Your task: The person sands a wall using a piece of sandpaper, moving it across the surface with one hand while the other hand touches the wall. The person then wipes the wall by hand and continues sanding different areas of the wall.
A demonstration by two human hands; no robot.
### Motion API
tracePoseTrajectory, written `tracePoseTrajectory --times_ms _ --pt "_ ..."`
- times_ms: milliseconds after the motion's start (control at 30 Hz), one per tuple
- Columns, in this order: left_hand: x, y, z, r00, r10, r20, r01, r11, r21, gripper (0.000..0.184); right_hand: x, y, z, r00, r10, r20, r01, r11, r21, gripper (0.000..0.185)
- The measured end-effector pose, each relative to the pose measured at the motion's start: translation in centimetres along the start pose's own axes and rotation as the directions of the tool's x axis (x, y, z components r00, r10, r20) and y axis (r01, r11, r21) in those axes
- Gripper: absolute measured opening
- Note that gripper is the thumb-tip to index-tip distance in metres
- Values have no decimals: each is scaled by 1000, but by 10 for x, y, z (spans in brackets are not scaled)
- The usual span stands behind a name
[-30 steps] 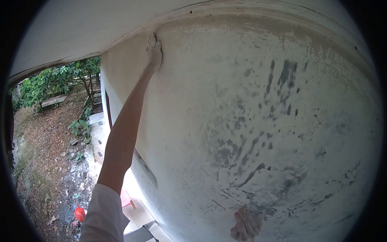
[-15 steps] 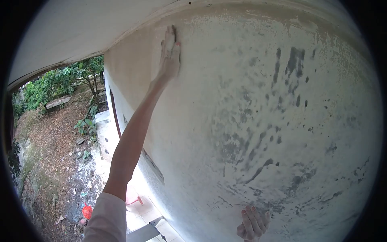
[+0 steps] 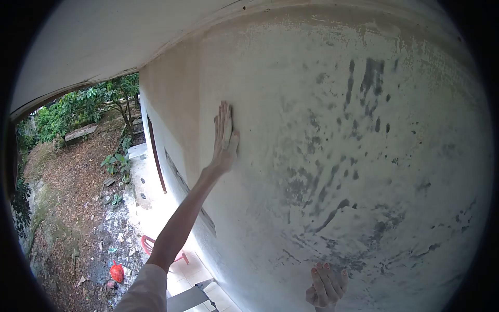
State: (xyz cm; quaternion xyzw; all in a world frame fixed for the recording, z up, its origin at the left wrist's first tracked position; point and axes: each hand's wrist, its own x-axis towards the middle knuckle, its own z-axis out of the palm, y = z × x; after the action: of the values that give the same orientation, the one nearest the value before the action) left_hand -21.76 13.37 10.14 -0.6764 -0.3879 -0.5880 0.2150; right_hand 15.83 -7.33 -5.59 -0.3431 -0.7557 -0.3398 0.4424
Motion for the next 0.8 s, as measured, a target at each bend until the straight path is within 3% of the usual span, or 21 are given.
tracePoseTrajectory --times_ms 200,300,400,500,600,667,800 --pt "179 -50 -39 989 8 -148 -12 999 -30 59 2 -2 -2 999 1 38 0 1000 -28 31" --pt "155 -46 -30 986 14 -166 -21 999 -42 60 -7 1 -1 999 24 43 -23 999 -35 32" --pt "65 -28 -9 989 96 -108 -94 995 28 60 -3 0 0 999 14 29 -13 1000 -29 32" --pt "-54 3 14 999 33 29 -34 999 10 63 0 1 1 999 -32 19 33 999 -37 33" --pt "-67 12 17 998 3 63 -2 1000 -12 64 1 2 1 998 -50 25 51 998 -30 34" --pt "-16 7 3 998 18 58 -21 999 47 63 0 4 1 998 -60 26 61 998 -35 35" --pt "113 -5 -22 993 -37 -108 31 998 -54 60 4 -2 0 999 -22 42 23 999 -34 35"
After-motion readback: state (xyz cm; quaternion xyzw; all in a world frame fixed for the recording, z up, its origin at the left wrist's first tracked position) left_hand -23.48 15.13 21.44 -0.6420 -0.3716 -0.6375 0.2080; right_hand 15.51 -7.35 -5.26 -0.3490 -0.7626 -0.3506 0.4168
